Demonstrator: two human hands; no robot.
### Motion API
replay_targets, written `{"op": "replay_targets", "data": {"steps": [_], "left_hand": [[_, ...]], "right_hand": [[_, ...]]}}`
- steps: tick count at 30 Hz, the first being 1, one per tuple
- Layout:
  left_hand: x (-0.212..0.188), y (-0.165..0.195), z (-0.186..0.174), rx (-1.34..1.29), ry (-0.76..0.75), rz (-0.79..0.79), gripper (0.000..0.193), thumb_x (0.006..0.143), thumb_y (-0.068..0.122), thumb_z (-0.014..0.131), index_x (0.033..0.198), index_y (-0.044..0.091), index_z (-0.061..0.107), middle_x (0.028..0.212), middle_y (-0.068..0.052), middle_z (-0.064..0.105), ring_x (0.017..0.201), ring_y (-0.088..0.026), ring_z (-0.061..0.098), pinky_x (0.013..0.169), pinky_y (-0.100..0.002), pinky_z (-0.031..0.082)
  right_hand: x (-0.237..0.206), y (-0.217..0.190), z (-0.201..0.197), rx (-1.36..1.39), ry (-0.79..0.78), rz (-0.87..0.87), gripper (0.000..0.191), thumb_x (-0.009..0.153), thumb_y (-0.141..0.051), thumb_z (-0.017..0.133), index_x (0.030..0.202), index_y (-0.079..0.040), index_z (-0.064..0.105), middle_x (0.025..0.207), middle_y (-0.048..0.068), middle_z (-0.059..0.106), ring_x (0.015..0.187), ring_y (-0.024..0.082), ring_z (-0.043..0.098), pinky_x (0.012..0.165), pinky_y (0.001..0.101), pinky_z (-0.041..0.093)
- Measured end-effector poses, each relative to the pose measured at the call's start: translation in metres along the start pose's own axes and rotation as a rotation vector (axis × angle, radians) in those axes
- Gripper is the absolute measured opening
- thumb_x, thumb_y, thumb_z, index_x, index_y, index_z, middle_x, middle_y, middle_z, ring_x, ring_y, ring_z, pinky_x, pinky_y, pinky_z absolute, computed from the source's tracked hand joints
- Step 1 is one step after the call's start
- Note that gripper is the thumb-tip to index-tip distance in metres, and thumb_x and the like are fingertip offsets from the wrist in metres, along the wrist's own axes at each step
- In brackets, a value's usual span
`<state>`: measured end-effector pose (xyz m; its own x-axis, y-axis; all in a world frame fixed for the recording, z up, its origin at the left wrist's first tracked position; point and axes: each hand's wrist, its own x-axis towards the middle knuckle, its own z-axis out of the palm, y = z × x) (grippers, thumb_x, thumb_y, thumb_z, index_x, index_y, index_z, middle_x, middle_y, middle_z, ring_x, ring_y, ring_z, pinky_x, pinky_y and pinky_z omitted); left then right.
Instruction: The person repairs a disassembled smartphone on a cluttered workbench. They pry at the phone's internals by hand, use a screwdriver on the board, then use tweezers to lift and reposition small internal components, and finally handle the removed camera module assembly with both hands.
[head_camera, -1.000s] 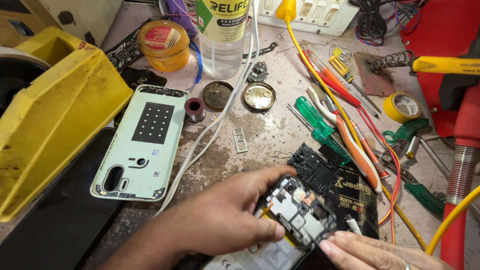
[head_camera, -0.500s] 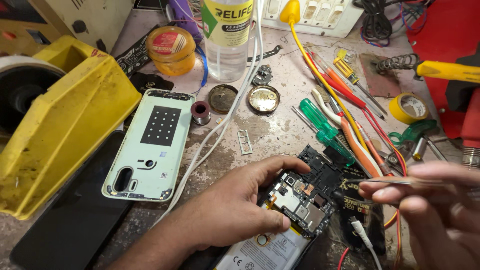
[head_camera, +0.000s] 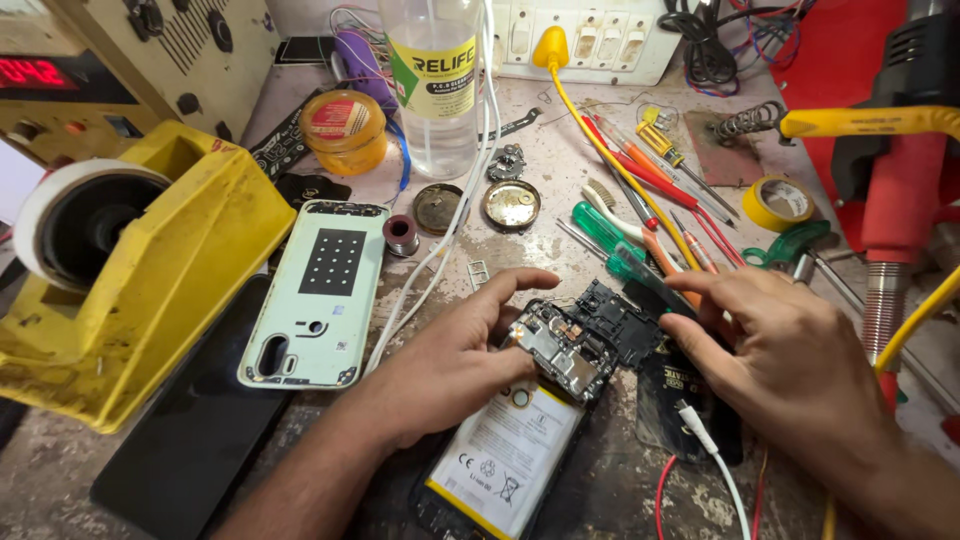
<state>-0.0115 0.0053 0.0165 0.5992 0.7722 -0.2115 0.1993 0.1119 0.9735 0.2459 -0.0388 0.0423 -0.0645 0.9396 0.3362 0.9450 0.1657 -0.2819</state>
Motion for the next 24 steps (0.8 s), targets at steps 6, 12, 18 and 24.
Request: {"op": "replay_targets", "data": {"steps": [6, 12, 18, 24], "left_hand": [[-0.001, 0.001, -0.003, -0.050, -0.019, 0.032, 0.058, 0.090, 0.017, 0.060, 0.147, 0.016, 0.048, 0.104, -0.006, 0.070, 0.091, -0.010, 0.063, 0.079, -0.026, 0.052], [-0.001, 0.003, -0.002, -0.038, 0.000, -0.029, 0.066, 0.089, 0.030, 0.063, 0.149, 0.015, 0.038, 0.111, -0.007, 0.073, 0.100, -0.012, 0.066, 0.084, -0.028, 0.053], [-0.005, -0.001, -0.008, -0.156, -0.105, -0.015, 0.087, 0.079, 0.011, 0.073, 0.154, 0.013, 0.027, 0.117, -0.015, 0.069, 0.100, -0.018, 0.069, 0.084, -0.031, 0.057], [-0.004, -0.005, -0.009, -0.293, -0.125, -0.037, 0.102, 0.070, -0.012, 0.066, 0.156, 0.013, 0.017, 0.121, -0.017, 0.064, 0.096, -0.021, 0.073, 0.080, -0.034, 0.061]], "right_hand": [[0.002, -0.003, 0.002, 0.112, 0.024, -0.240, 0.027, 0.083, -0.031, 0.076, 0.102, -0.011, 0.078, 0.089, 0.009, 0.072, 0.078, 0.022, 0.070, 0.067, 0.0357, 0.055], [0.010, 0.005, 0.014, 0.357, -0.465, -0.082, 0.027, 0.094, -0.026, 0.074, 0.101, -0.002, 0.065, 0.089, 0.013, 0.060, 0.078, 0.020, 0.058, 0.070, 0.0321, 0.050], [-0.013, 0.014, 0.002, 0.627, -0.370, -0.374, 0.019, 0.082, -0.016, 0.083, 0.097, -0.006, 0.076, 0.096, 0.005, 0.069, 0.086, 0.017, 0.068, 0.072, 0.0283, 0.057], [-0.011, 0.013, -0.016, 0.568, -0.193, -1.004, 0.020, 0.086, -0.016, 0.076, 0.101, -0.003, 0.073, 0.095, 0.009, 0.074, 0.083, 0.019, 0.078, 0.067, 0.0295, 0.062]]}}
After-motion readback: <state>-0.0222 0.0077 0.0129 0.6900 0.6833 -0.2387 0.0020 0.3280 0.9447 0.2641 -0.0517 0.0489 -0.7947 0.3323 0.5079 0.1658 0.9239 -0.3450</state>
